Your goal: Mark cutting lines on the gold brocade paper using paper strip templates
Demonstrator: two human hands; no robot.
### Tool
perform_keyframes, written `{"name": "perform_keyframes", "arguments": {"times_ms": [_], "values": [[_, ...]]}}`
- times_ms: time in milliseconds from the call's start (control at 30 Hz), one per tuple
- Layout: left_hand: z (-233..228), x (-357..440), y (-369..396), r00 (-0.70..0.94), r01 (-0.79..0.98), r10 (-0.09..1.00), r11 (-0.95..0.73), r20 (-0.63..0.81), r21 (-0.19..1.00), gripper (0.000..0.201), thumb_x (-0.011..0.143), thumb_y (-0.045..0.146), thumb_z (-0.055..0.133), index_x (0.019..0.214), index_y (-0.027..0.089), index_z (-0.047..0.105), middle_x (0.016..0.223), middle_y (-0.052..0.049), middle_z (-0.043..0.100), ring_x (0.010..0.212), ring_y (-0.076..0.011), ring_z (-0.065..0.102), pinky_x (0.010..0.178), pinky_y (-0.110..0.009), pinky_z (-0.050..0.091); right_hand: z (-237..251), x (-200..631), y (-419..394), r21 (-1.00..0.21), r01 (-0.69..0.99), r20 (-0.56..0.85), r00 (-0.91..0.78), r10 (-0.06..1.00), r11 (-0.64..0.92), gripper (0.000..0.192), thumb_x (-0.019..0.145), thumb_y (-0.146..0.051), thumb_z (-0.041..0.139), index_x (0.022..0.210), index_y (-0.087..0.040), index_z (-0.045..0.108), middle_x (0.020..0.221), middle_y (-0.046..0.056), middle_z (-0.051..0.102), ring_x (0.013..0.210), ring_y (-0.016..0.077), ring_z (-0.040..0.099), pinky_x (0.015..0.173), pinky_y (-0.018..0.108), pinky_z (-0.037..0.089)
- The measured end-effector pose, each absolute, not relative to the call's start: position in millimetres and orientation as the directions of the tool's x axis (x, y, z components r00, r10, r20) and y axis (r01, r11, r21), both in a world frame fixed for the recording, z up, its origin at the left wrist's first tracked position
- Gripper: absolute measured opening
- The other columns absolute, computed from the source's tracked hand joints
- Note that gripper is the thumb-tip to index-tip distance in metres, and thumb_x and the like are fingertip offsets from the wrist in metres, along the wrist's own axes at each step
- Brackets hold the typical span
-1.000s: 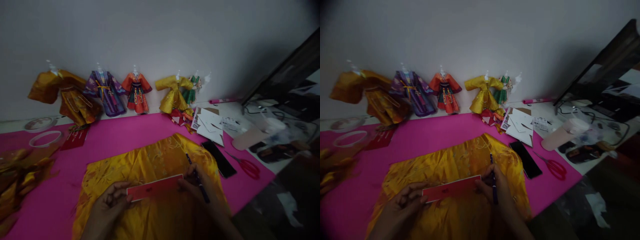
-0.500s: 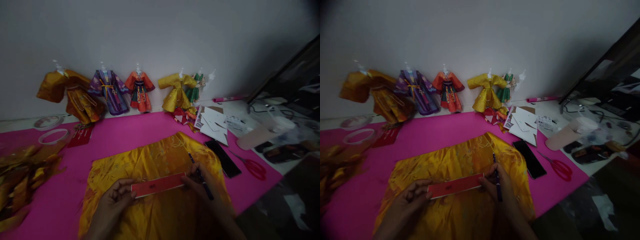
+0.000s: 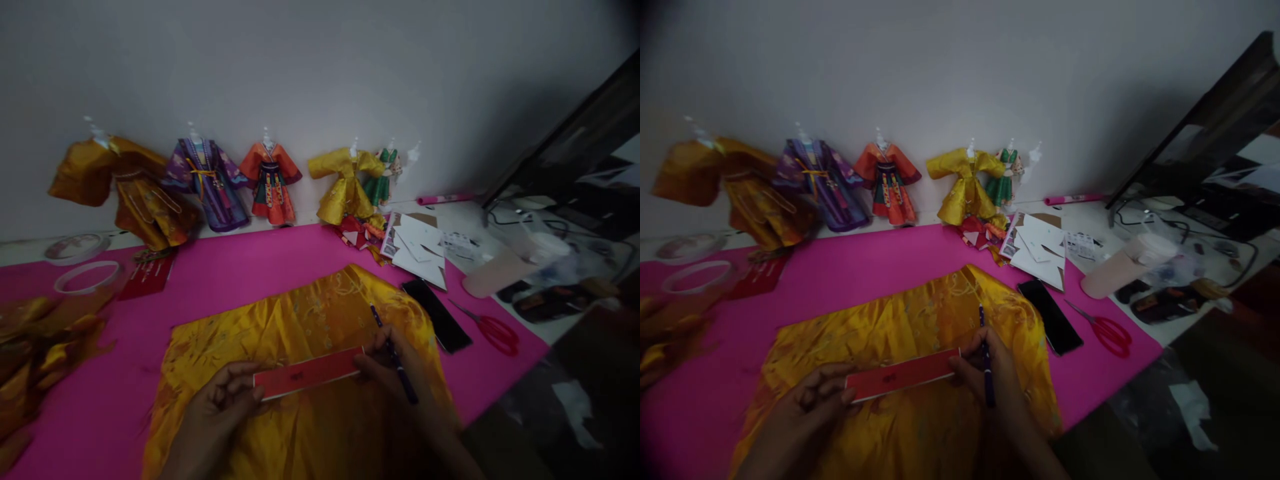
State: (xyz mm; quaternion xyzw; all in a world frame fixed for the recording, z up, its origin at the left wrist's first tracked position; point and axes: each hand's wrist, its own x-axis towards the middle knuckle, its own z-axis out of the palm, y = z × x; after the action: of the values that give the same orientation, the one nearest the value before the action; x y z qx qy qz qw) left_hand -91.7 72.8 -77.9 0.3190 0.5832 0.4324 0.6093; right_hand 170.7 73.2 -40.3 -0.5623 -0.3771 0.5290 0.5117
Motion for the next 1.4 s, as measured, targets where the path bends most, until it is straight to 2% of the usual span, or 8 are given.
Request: {"name": "perform_keyframes", "arguments": {"times_ms": [133, 400, 567, 700, 900, 1033, 1167, 1400], "values": [[-66.0, -83.2, 69.7, -0.092, -0.21, 0.903, 0.395, -0.42, 0.894, 0.04, 0.061, 0.038, 0.089, 0.089, 0.021, 0.067, 0.075, 0.001, 0.076, 0.067, -0.0162, 0.072, 0.063, -0.021, 0.056, -44.5, 171.6, 71.3, -0.977, -0.124, -0.192, 0.166, 0.967, -0.172, 0.048, 0.065, -0.041, 0.088, 0.073, -0.023, 0.044, 0.063, -0.006, 0.059, 0.051, 0.0112, 0.061, 0.049, 0.022, 0.05], [-62.4, -80.4, 69.4, -0.11, -0.224, 0.907, 0.375, -0.406, 0.899, 0.036, 0.058, 0.036, 0.089, 0.083, 0.02, 0.069, 0.072, -0.001, 0.075, 0.061, -0.015, 0.068, 0.06, -0.023, 0.054, -43.9, 171.6, 71.2, -0.988, -0.072, -0.148, 0.156, 0.977, -0.138, 0.046, 0.068, -0.042, 0.086, 0.072, -0.023, 0.045, 0.064, -0.005, 0.06, 0.052, 0.012, 0.063, 0.048, 0.022, 0.049], [-62.0, -78.8, 68.9, -0.117, -0.225, 0.905, 0.377, -0.409, 0.899, 0.037, 0.056, 0.037, 0.09, 0.082, 0.02, 0.069, 0.072, -0.002, 0.075, 0.065, -0.0178, 0.07, 0.061, -0.024, 0.055, -43.7, 171.1, 71.2, -0.991, -0.06, -0.126, 0.162, 0.979, -0.118, 0.043, 0.069, -0.04, 0.085, 0.073, -0.023, 0.046, 0.064, -0.005, 0.06, 0.052, 0.0116, 0.062, 0.047, 0.022, 0.049], [-65.1, -80.7, 69.6, -0.105, -0.249, 0.905, 0.377, -0.412, 0.892, 0.038, 0.055, 0.037, 0.09, 0.081, 0.021, 0.069, 0.07, -0.001, 0.074, 0.062, -0.0165, 0.069, 0.062, -0.025, 0.056, -45.6, 172.0, 72.9, -0.993, -0.029, -0.121, 0.165, 0.979, -0.118, 0.044, 0.068, -0.04, 0.086, 0.072, -0.023, 0.046, 0.062, -0.005, 0.06, 0.051, 0.0119, 0.062, 0.047, 0.021, 0.048], [-71.3, -87.3, 73.4, -0.063, -0.229, 0.893, 0.421, -0.445, 0.878, 0.041, 0.053, 0.036, 0.092, 0.083, 0.02, 0.069, 0.072, -0.001, 0.075, 0.065, -0.0166, 0.069, 0.063, -0.024, 0.056, -50.0, 172.3, 72.7, -0.997, 0.0, -0.08, 0.156, 0.984, -0.081, 0.043, 0.072, -0.045, 0.083, 0.073, -0.023, 0.046, 0.062, -0.005, 0.06, 0.051, 0.0119, 0.062, 0.046, 0.021, 0.047], [-73.6, -87.3, 72.6, -0.084, -0.215, 0.897, 0.408, -0.433, 0.887, 0.039, 0.057, 0.036, 0.091, 0.086, 0.021, 0.069, 0.077, -0.002, 0.076, 0.071, -0.0194, 0.072, 0.064, -0.025, 0.057, -48.2, 171.3, 73.2, -0.996, 0.071, -0.045, 0.175, 0.984, -0.058, 0.045, 0.071, -0.051, 0.082, 0.073, -0.023, 0.047, 0.063, -0.004, 0.06, 0.05, 0.0123, 0.061, 0.045, 0.022, 0.048], [-77.0, -89.4, 71.9, -0.039, -0.206, 0.904, 0.409, -0.425, 0.889, 0.039, 0.06, 0.038, 0.09, 0.088, 0.021, 0.068, 0.077, -0.001, 0.075, 0.071, -0.0174, 0.07, 0.066, -0.024, 0.057, -43.3, 170.5, 74.0, -0.99, 0.127, -0.032, 0.175, 0.984, -0.055, 0.049, 0.069, -0.058, 0.08, 0.071, -0.023, 0.046, 0.06, -0.004, 0.058, 0.049, 0.0125, 0.059, 0.044, 0.023, 0.048], [-77.7, -92.1, 73.7, 0.012, -0.197, 0.909, 0.41, -0.416, 0.891, 0.041, 0.06, 0.04, 0.09, 0.087, 0.02, 0.068, 0.076, -0.002, 0.076, 0.065, -0.0154, 0.069, 0.063, -0.023, 0.055, -50.4, 174.4, 69.2, -0.99, 0.139, -0.011, 0.179, 0.984, -0.037, 0.039, 0.073, -0.048, 0.079, 0.072, -0.023, 0.049, 0.062, -0.003, 0.057, 0.051, 0.0124, 0.058, 0.047, 0.023, 0.048]]}}
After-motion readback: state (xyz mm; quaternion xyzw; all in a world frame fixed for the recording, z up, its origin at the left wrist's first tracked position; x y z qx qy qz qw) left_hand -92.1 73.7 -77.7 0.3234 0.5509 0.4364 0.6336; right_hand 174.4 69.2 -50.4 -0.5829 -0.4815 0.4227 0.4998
